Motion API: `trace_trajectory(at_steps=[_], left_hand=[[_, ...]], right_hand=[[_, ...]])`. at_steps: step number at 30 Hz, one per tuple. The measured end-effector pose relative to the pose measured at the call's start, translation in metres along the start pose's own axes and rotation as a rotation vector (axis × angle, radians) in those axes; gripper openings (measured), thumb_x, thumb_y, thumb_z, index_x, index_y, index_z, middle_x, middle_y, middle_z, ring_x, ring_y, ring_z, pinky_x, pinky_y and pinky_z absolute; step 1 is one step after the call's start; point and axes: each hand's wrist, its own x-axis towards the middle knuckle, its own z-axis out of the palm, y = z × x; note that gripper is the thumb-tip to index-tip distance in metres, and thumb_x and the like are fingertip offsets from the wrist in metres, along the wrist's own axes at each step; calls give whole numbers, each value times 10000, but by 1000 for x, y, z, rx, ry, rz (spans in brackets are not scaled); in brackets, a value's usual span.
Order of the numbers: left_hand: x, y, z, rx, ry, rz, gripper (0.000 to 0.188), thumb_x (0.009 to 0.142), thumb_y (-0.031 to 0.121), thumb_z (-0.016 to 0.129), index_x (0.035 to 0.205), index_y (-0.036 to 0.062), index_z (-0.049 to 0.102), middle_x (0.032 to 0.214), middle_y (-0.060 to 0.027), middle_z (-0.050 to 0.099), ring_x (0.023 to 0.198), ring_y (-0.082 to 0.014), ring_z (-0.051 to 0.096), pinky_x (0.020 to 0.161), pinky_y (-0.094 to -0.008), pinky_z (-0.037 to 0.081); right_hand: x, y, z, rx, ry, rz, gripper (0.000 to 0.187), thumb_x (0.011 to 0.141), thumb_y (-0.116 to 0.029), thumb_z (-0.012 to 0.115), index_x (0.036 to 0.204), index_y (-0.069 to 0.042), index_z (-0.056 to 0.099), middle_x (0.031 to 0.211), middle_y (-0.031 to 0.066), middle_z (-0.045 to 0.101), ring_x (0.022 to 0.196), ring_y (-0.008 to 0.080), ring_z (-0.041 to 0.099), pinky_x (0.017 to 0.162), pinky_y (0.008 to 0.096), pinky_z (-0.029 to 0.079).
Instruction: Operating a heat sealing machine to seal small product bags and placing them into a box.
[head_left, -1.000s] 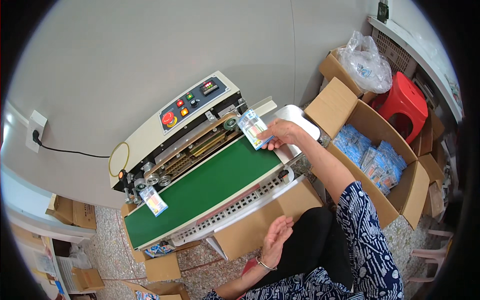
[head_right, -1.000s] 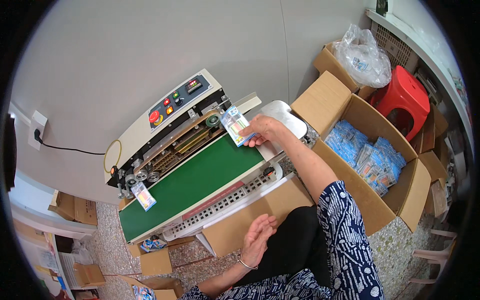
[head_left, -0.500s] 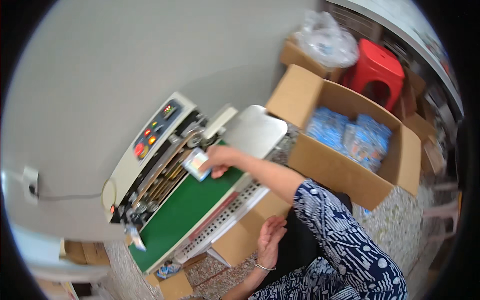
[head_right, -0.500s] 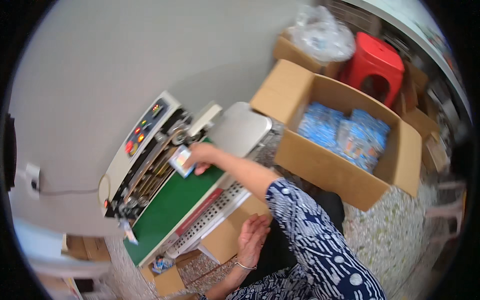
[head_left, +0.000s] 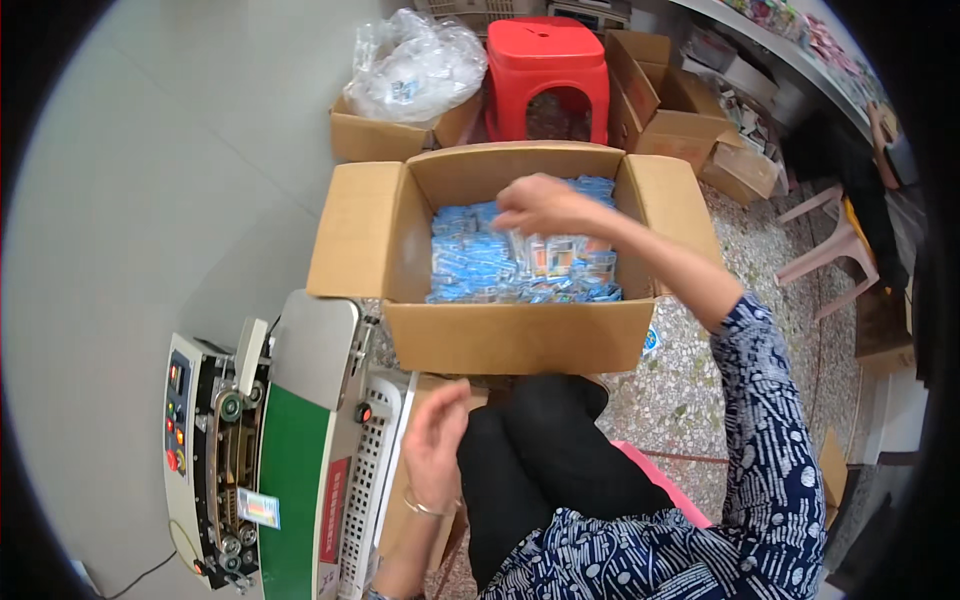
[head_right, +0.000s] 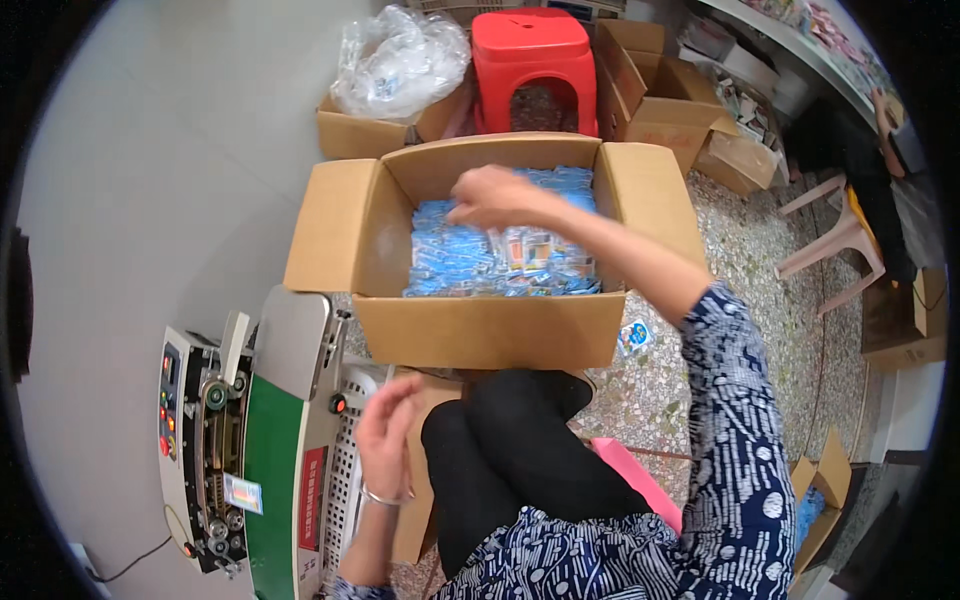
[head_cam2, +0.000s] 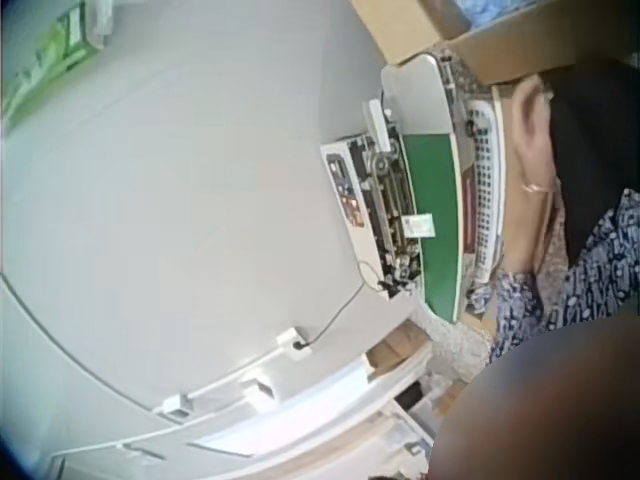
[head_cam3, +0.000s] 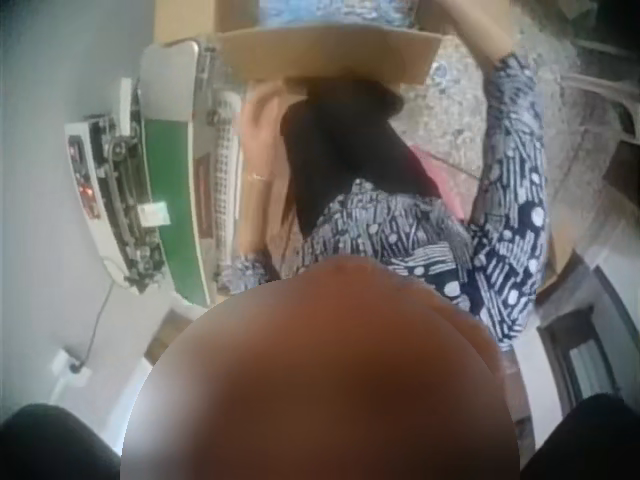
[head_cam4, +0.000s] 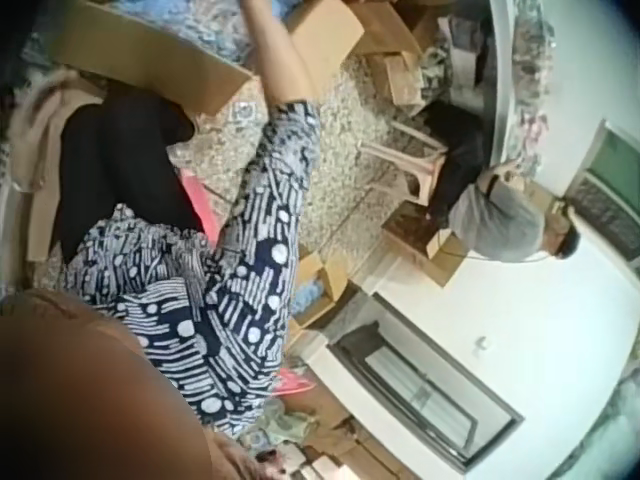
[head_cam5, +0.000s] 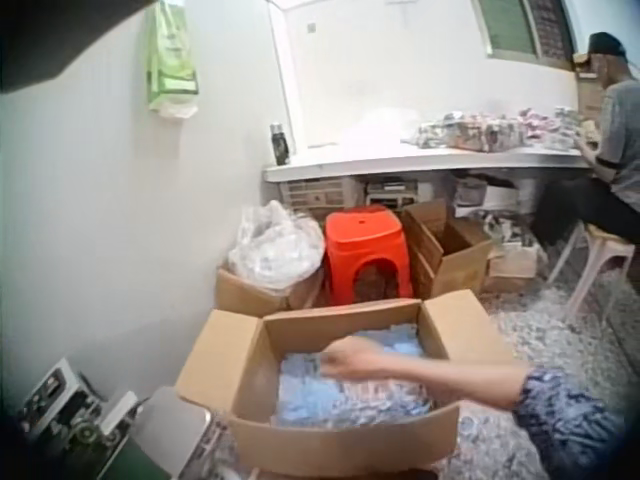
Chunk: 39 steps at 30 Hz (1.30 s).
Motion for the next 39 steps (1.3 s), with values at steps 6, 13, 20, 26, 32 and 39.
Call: trace_trajectory(at_steps=[6, 13, 20, 26, 32, 39], left_hand=[[164, -4, 39, 395, -269, 50, 660, 760, 259, 727, 1264, -38, 422, 1263, -190, 471, 1109, -278, 515, 942, -339, 420], [308, -93, 75, 872, -365, -288, 1176, 545, 463, 833, 1369, -98, 209, 1398, -274, 289, 1304, -320, 321, 1066, -369, 273], [338, -165, 94, 770, -360, -96, 970, 529, 331, 873, 1216, -68, 316, 1179, -193, 505, 1091, -253, 504, 960, -337, 393], [316, -165, 120, 798, -352, 136, 899, 562, 310, 838, 1207, -63, 336, 1068, -200, 538, 967, -284, 552, 863, -347, 450], [306, -167, 124, 977, -375, 491, 846, 581, 356, 818, 1207, -3, 379, 891, -169, 572, 834, -281, 581, 765, -368, 476], [309, -164, 133, 1051, -416, 364, 850, 598, 338, 801, 1233, 5, 344, 886, -230, 602, 793, -340, 614, 721, -407, 488]], right_hand=[[-114, 46, 4, 223, 157, 138, 282, 860, -303, 576, 876, -22, 601, 655, 133, 600, 596, 237, 616, 553, 366, 471], [-169, 20, 81, -283, 447, -139, 533, 760, -480, 619, 978, 4, 570, 890, 92, 575, 713, 229, 555, 657, 322, 429], [-164, 24, 89, -347, 446, -141, 486, 786, -488, 593, 919, -21, 585, 819, 70, 587, 673, 167, 551, 599, 271, 406], [-172, 34, 92, -410, 456, -118, 460, 810, -476, 582, 929, -32, 583, 856, 62, 578, 695, 149, 548, 599, 262, 402], [-169, 34, 96, -403, 485, -146, 449, 813, -473, 580, 924, -37, 579, 863, 60, 569, 698, 145, 542, 600, 259, 398], [-165, 32, 96, -391, 489, -146, 457, 808, -475, 584, 919, -32, 581, 845, 65, 570, 670, 148, 546, 577, 262, 400]])
